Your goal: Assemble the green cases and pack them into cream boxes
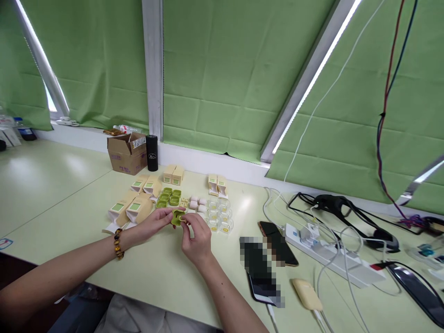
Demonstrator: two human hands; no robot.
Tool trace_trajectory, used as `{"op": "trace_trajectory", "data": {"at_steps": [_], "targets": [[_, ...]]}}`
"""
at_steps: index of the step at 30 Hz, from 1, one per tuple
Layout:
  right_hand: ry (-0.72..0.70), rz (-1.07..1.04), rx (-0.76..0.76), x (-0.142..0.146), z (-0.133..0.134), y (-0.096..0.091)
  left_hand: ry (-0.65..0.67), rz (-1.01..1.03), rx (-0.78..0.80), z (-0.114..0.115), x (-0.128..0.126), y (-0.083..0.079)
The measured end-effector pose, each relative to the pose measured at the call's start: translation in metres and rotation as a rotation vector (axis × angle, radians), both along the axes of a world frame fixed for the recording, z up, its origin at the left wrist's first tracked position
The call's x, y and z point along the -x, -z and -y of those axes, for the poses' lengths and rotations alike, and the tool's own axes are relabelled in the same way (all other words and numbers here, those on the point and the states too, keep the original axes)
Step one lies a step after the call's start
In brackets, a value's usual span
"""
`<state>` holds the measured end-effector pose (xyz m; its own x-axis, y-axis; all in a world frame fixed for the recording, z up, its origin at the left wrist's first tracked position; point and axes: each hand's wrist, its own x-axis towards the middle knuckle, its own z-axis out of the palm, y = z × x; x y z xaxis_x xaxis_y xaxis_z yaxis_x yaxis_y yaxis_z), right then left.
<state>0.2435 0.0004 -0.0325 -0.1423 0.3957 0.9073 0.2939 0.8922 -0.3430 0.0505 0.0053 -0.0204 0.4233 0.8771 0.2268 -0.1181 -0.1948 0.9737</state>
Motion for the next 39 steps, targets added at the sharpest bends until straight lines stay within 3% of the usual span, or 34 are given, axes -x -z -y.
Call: {"op": "trace_trajectory", "data": {"at_steps": [8,22,39], "targets": [[0.054,0.081,-0.1,-0.0007,-0.0027,0.0007,0.008,-0.026,-0.028,-0.0018,-0.0007,0.0011],[0.275,0.277,-0.219,-0.0019,-0.0041,-0.0018,0.012,-0.093,-0.047,-0.0027,-0.0014,0.0054],[0.278,0.296,-0.233,-0.0008,-0.0075,0.0034,0.018,-0.071,-0.05,-0.003,-0.0028,0.0083]]}}
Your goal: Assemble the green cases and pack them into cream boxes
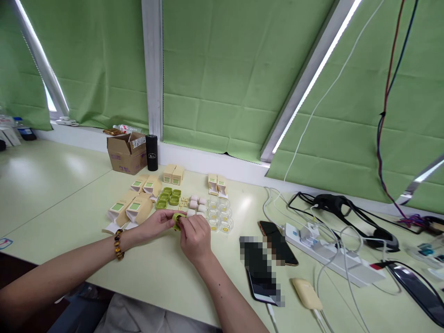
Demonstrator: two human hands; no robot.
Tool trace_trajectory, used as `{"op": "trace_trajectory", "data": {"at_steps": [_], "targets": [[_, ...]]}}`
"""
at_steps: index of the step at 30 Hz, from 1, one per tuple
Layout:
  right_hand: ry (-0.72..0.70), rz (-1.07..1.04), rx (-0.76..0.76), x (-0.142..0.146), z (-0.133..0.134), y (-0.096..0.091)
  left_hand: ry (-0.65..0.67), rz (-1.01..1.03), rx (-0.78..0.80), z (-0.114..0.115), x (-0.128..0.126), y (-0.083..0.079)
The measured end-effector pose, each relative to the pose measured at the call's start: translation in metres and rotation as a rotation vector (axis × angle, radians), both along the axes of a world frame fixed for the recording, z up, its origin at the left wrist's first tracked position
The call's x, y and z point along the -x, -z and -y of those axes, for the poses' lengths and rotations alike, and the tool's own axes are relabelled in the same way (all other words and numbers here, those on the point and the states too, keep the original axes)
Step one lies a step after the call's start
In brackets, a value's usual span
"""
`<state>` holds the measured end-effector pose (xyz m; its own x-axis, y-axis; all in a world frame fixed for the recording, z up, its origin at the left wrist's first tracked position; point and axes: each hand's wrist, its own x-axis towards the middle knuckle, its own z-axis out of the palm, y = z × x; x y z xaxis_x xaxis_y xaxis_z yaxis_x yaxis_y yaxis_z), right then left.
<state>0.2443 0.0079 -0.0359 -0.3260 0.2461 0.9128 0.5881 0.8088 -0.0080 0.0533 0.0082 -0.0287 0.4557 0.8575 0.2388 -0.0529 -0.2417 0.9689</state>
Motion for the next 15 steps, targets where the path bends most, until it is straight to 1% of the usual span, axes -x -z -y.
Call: {"op": "trace_trajectory", "data": {"at_steps": [10,15], "targets": [[-0.034,-0.035,0.0,0.0013,-0.0007,0.0041,0.016,0.002,0.016,0.0016,-0.0013,-0.0034],[-0.074,-0.046,0.018,0.0011,-0.0011,0.0028,0.02,0.02,0.006,0.0015,-0.0017,-0.0048]]}}
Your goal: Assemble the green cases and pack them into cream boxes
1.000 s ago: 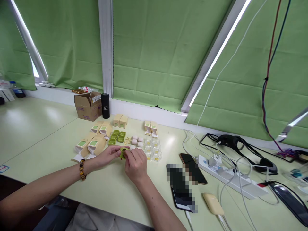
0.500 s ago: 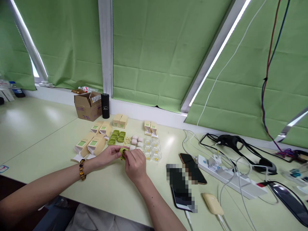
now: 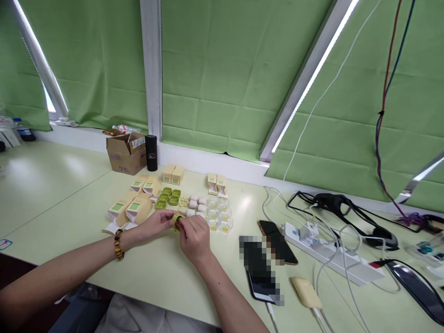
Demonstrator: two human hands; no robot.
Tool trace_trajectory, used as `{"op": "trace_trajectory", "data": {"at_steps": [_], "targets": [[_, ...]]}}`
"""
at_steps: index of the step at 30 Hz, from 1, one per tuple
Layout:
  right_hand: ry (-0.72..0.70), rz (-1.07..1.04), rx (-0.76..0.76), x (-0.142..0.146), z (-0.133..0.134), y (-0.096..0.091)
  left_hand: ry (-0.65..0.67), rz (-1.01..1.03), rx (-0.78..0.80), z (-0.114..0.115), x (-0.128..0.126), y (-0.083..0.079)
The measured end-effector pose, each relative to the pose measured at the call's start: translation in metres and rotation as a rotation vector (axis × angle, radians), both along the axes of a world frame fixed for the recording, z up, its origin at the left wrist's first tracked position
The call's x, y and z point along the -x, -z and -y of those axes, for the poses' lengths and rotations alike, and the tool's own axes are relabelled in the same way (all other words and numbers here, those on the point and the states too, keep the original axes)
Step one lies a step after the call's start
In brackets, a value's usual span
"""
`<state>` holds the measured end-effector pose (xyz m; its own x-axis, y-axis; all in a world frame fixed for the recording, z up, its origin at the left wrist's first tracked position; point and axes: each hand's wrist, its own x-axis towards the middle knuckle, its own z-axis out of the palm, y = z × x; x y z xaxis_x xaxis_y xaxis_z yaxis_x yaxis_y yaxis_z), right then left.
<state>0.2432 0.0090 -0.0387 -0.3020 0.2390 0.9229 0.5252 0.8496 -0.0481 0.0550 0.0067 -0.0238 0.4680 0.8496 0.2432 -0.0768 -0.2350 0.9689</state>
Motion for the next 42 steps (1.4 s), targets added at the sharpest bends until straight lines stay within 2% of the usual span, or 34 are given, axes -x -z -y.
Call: {"op": "trace_trajectory", "data": {"at_steps": [7,12,17,24,31,42], "targets": [[-0.056,0.034,0.002,-0.008,0.002,-0.005,-0.061,0.011,-0.027,-0.003,0.004,-0.002],[-0.037,-0.01,0.073,-0.01,0.003,-0.001,-0.274,0.012,-0.033,-0.01,0.007,0.004],[0.017,-0.001,0.161,-0.006,0.002,0.005,-0.438,-0.137,-0.141,-0.005,0.006,0.007],[0.005,-0.01,0.142,-0.004,-0.002,0.009,-0.439,-0.194,-0.238,0.006,0.004,0.003],[-0.004,-0.08,0.128,-0.007,-0.005,0.008,-0.552,-0.233,-0.359,0.01,0.003,-0.003],[-0.005,-0.039,0.112,-0.006,-0.005,0.009,-0.512,-0.228,-0.319,0.01,0.001,-0.003]]}}
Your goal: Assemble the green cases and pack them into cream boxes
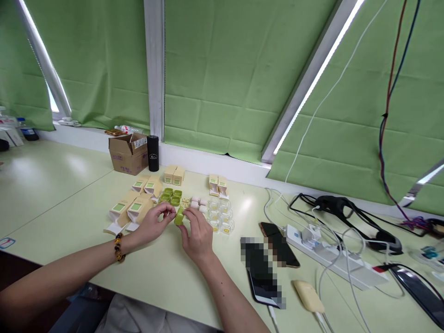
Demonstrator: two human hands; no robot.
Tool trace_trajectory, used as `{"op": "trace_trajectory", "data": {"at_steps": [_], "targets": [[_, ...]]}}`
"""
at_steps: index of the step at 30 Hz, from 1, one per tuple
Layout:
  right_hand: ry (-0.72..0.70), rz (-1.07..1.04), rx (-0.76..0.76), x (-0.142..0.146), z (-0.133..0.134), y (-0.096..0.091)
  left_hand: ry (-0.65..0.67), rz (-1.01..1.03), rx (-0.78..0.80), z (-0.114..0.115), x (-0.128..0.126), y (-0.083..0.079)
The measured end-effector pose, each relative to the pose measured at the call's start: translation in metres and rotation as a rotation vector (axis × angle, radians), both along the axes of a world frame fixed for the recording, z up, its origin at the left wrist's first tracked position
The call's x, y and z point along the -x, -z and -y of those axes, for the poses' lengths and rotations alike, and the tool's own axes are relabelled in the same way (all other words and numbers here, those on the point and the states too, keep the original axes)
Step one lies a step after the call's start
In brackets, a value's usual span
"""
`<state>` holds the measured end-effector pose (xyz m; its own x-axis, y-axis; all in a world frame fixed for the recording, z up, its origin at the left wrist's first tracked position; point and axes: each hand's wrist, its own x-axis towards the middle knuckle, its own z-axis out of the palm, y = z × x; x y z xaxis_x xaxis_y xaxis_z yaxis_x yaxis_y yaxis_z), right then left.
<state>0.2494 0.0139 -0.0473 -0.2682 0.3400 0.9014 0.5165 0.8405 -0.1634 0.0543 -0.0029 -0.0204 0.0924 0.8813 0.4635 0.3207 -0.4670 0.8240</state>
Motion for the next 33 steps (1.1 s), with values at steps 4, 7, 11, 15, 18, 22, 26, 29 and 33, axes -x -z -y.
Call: {"op": "trace_trajectory", "data": {"at_steps": [4,7,11,15,18,22,26,29,33], "targets": [[-0.005,0.005,0.0,0.0,0.0,0.0,0.0,-0.004,0.002,0.0,-0.001,-0.001],[0.002,0.003,-0.013,0.0,0.001,-0.001,-0.002,0.009,0.007,0.0,-0.001,0.0],[0.011,-0.001,-0.019,0.001,0.0,-0.002,-0.014,0.019,0.011,0.0,-0.001,0.0],[0.016,-0.002,-0.023,0.001,-0.001,-0.002,-0.023,0.022,0.005,-0.001,-0.001,0.0],[0.013,-0.006,-0.022,0.001,-0.001,-0.002,-0.031,0.03,0.006,-0.001,-0.001,0.0],[0.008,-0.01,-0.023,0.001,-0.001,-0.001,-0.04,0.031,0.004,-0.001,-0.001,0.0],[0.013,-0.018,-0.017,0.0,-0.002,0.0,-0.05,0.045,0.014,-0.003,0.001,0.0],[0.02,-0.026,-0.001,-0.001,-0.003,0.001,-0.058,0.085,0.027,-0.006,0.002,0.002],[0.02,-0.026,0.038,-0.002,-0.004,0.001,-0.06,0.117,0.046,-0.011,0.003,0.003]]}}
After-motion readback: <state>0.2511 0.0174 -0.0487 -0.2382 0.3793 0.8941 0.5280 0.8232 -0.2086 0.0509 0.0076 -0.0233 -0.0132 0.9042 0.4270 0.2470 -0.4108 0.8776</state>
